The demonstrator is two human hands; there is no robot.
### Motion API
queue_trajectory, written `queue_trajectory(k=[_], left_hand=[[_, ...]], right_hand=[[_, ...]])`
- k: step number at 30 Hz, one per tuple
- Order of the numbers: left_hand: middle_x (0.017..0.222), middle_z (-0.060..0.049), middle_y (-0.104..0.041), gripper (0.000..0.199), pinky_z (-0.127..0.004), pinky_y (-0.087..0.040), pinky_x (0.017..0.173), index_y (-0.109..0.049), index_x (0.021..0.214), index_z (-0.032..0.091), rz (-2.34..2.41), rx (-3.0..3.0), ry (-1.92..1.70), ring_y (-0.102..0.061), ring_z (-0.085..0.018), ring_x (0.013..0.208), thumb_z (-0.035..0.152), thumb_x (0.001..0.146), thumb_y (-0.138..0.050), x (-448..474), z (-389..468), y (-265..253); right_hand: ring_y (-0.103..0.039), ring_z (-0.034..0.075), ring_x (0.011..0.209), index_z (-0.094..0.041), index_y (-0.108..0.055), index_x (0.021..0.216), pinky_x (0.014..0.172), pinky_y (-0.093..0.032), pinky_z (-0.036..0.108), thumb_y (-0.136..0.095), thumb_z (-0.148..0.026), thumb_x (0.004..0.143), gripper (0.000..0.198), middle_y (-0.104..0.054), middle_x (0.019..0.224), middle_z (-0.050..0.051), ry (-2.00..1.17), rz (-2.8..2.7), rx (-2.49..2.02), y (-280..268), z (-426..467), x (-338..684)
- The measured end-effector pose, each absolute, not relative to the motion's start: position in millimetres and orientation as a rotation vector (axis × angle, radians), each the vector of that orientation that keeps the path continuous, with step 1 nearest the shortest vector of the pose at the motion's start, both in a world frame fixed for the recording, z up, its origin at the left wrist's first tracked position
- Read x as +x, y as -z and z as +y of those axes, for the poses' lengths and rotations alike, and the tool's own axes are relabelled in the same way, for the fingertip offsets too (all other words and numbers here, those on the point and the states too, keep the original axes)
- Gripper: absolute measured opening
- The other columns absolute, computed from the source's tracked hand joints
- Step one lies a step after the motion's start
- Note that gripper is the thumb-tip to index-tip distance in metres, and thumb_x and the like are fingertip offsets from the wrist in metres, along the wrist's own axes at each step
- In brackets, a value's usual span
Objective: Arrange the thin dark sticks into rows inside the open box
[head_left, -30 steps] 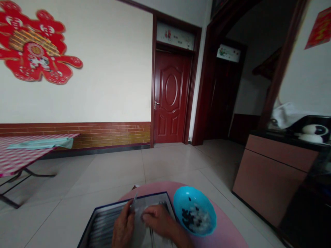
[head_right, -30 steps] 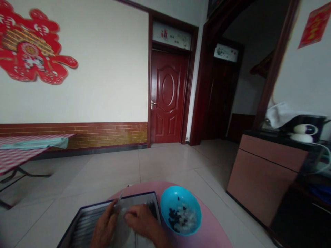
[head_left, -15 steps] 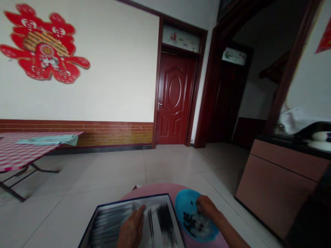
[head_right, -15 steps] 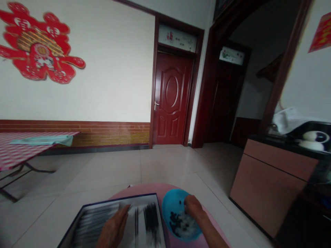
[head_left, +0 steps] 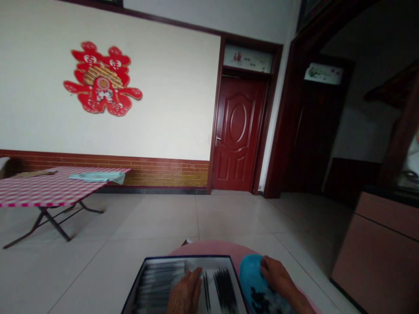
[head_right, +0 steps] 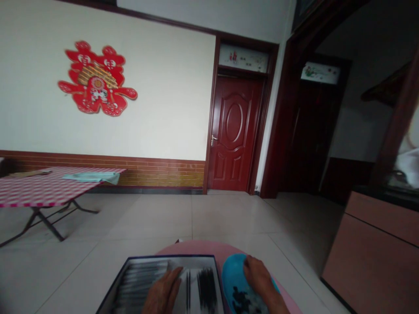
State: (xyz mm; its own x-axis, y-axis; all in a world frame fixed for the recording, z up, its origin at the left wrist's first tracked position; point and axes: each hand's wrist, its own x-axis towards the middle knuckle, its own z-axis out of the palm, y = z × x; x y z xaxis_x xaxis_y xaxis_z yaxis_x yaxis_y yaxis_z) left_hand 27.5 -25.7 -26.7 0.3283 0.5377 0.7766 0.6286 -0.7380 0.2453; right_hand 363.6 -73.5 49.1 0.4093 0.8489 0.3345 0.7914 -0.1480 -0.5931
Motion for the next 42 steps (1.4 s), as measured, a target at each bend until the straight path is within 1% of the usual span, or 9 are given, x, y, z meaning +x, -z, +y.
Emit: queue_trajectory(k=[2,5,8,11,18,24,30,36,42], left_hand=[[0.088,-0.007,-0.073,0.034,-0.024,-0.056,0.063,-0.060,0.122,0.028,-1.165,-2.544,1.368,-0.071,-0.018,0.072,0.033,0.098,-0.037,30,-30,18],[0.082,-0.007,-0.072,0.038,-0.023,-0.055,0.059,-0.058,0.126,0.028,-1.249,-2.634,1.331,-0.070,-0.018,0.066,0.028,0.096,-0.035,32,-36,7],[0.084,-0.007,-0.072,0.042,-0.022,-0.054,0.059,-0.057,0.128,0.028,-1.263,-2.666,1.313,-0.070,-0.017,0.067,0.023,0.094,-0.033,29,-37,2],[0.085,-0.007,-0.072,0.045,-0.022,-0.054,0.060,-0.056,0.130,0.028,-1.271,-2.670,1.295,-0.070,-0.017,0.068,0.020,0.092,-0.033,26,-35,3],[0.087,-0.009,-0.072,0.046,-0.024,-0.055,0.062,-0.054,0.130,0.025,-1.216,-2.703,1.192,-0.071,-0.020,0.071,0.015,0.088,-0.037,33,-35,10],[0.087,-0.009,-0.072,0.045,-0.024,-0.054,0.065,-0.054,0.128,0.023,-1.221,-2.724,1.158,-0.070,-0.019,0.074,0.014,0.088,-0.037,34,-39,6],[0.091,-0.008,-0.073,0.041,-0.026,-0.054,0.066,-0.054,0.125,0.023,-1.243,-2.771,1.194,-0.071,-0.019,0.076,0.015,0.089,-0.036,32,-42,4],[0.075,-0.006,-0.071,0.030,-0.026,-0.050,0.064,-0.066,0.092,0.022,-1.520,-2.842,1.401,-0.067,-0.019,0.072,0.033,0.091,-0.038,37,-42,0],[0.050,0.003,-0.053,0.053,-0.024,-0.041,0.056,-0.060,0.064,0.019,-1.916,-3.208,1.616,-0.052,-0.014,0.055,0.063,0.084,-0.037,43,-44,-18]], right_hand=[[-0.065,0.022,0.071,-0.024,-0.068,0.073,0.071,-0.048,0.032,-0.055,-0.029,0.064,0.017,-0.072,0.074,0.004,-0.242,-1.408,-1.843,-57,-67,335],[-0.065,0.021,0.075,-0.023,-0.068,0.099,0.065,-0.049,0.032,-0.057,-0.042,0.070,0.037,-0.072,0.083,0.004,-0.806,-1.113,-1.509,-65,-62,275],[-0.065,0.018,0.072,-0.022,-0.067,0.091,0.062,-0.048,0.028,-0.069,-0.047,0.063,0.037,-0.070,0.078,0.002,-1.169,-0.808,-1.151,-61,-61,217],[-0.066,0.017,0.070,-0.021,-0.064,0.076,0.063,-0.050,0.027,-0.080,-0.044,0.055,0.036,-0.069,0.072,0.001,-1.300,-0.595,-0.952,-47,-60,183],[-0.069,0.022,0.078,-0.021,-0.064,0.073,0.070,-0.055,0.031,-0.083,-0.039,0.047,0.037,-0.071,0.075,0.003,-1.347,-0.413,-0.955,-18,-55,184],[-0.068,0.019,0.075,-0.022,-0.064,0.074,0.068,-0.053,0.028,-0.085,-0.038,0.047,0.038,-0.071,0.074,0.000,-1.354,-0.443,-0.967,-22,-59,180],[-0.067,0.021,0.080,-0.022,-0.065,0.090,0.070,-0.053,0.030,-0.080,-0.046,0.054,0.046,-0.071,0.086,0.002,-1.255,-0.612,-1.096,-25,-65,174],[-0.065,0.024,0.086,-0.020,-0.067,0.095,0.073,-0.052,0.031,-0.079,-0.050,0.054,0.052,-0.071,0.092,0.005,-1.133,-0.776,-1.200,-28,-66,174],[-0.063,0.028,0.099,-0.020,-0.070,0.094,0.079,-0.052,0.036,-0.077,-0.057,0.055,0.054,-0.071,0.104,0.007,-1.235,-0.766,-1.015,-26,-62,175]])
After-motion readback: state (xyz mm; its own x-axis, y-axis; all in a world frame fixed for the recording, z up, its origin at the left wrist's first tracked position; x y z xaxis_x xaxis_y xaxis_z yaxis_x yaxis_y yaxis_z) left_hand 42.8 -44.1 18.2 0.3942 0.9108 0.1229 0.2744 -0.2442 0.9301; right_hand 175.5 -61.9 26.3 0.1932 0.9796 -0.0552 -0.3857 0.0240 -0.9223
